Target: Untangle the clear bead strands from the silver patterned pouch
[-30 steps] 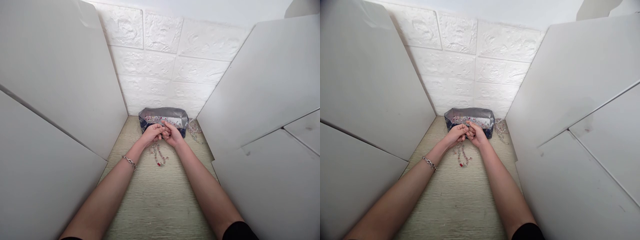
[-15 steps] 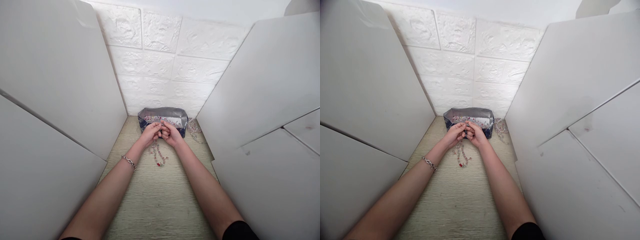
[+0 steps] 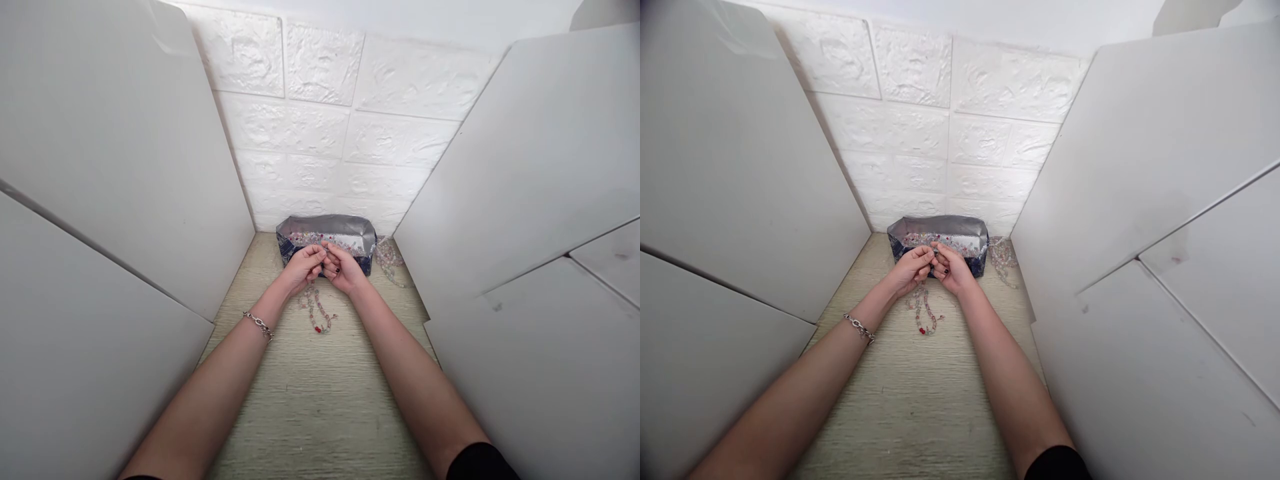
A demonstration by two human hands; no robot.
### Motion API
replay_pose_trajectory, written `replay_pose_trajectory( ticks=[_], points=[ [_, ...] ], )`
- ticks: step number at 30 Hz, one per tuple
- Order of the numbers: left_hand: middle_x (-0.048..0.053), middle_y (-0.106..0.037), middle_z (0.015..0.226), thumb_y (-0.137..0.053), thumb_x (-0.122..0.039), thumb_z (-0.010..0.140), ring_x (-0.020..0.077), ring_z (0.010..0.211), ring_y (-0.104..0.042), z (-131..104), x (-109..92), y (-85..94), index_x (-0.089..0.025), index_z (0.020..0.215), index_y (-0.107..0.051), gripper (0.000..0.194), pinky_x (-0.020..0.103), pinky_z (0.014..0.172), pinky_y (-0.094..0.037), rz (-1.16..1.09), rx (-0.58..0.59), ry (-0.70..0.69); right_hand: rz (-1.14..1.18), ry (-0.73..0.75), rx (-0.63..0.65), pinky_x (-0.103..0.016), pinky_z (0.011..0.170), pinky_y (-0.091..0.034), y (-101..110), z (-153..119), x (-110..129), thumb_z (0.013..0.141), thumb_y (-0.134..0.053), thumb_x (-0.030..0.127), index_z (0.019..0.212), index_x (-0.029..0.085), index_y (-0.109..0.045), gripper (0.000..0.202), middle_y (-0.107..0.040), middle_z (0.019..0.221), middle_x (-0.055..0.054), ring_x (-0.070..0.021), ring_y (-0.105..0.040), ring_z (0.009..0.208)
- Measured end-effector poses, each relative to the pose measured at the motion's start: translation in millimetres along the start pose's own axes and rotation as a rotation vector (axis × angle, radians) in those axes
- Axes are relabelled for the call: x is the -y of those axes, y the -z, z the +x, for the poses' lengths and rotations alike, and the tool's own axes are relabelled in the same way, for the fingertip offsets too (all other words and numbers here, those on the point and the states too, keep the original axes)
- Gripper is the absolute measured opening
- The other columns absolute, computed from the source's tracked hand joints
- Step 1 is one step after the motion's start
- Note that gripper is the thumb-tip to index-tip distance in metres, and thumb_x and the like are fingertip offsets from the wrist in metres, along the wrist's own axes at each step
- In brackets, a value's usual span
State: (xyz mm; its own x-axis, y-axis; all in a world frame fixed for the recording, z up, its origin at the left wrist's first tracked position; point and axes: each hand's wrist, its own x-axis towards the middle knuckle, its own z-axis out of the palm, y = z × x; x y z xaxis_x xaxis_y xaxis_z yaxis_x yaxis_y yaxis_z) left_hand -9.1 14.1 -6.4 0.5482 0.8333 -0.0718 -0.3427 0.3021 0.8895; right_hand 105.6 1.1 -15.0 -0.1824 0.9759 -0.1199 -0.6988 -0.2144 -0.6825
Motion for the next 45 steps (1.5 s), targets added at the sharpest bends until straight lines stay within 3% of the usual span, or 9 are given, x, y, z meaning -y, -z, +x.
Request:
replay_pose_trajectory(
  ticks=[9, 15, 28, 45],
  points=[
    [0.001, -0.059, 0.067, -0.065, -0.027, 0.060, -0.0032, 0.037, -0.036, -1.4, -1.6, 0.1, -0.010, 0.076, -0.058, 0.025, 0.012, 0.030, -0.016, 0.004, -0.021, 0.037, 0.025, -0.014, -0.004, -0.013, 0.028, -0.017, 1.0, 1.0, -0.2, 0.070, -0.055, 0.024, 0.083, 0.016, -0.052, 0.015, -0.029, 0.038, 0.011, -0.0014, -0.021, 0.028],
    [0.000, -0.059, 0.069, -0.065, -0.024, 0.059, -0.0025, 0.038, -0.038, -0.7, -1.4, 0.5, -0.013, 0.087, -0.057, 0.030, 0.011, 0.030, -0.017, -0.054, -0.043, 0.013, 0.047, -0.005, 0.017, -0.012, 0.028, -0.016, 0.3, -0.1, 0.7, 0.071, -0.054, 0.021, 0.083, 0.016, -0.052, 0.014, -0.029, 0.038, 0.011, -0.0011, -0.021, 0.029],
    [0.003, -0.061, 0.065, -0.062, -0.030, 0.061, -0.0013, 0.034, -0.037, 1.1, 0.6, -4.4, -0.010, 0.067, -0.054, 0.022, 0.015, 0.029, -0.015, 0.057, -0.150, -0.004, 0.023, 0.017, -0.057, -0.012, 0.029, -0.019, -0.3, -1.0, 0.9, 0.069, -0.056, 0.021, 0.085, 0.015, -0.052, 0.017, -0.027, 0.038, 0.011, -0.0015, -0.022, 0.030],
    [-0.002, -0.054, 0.053, -0.058, -0.031, 0.063, -0.0006, 0.029, -0.035, 3.9, 2.4, -4.9, -0.013, 0.067, -0.047, 0.021, 0.015, 0.028, -0.012, 0.036, -0.205, -0.013, -0.064, 0.060, -0.019, -0.013, 0.030, -0.017, -1.2, -1.8, -1.2, 0.068, -0.058, 0.021, 0.084, 0.016, -0.054, 0.017, -0.026, 0.038, 0.011, -0.0021, -0.021, 0.032]
  ],
)
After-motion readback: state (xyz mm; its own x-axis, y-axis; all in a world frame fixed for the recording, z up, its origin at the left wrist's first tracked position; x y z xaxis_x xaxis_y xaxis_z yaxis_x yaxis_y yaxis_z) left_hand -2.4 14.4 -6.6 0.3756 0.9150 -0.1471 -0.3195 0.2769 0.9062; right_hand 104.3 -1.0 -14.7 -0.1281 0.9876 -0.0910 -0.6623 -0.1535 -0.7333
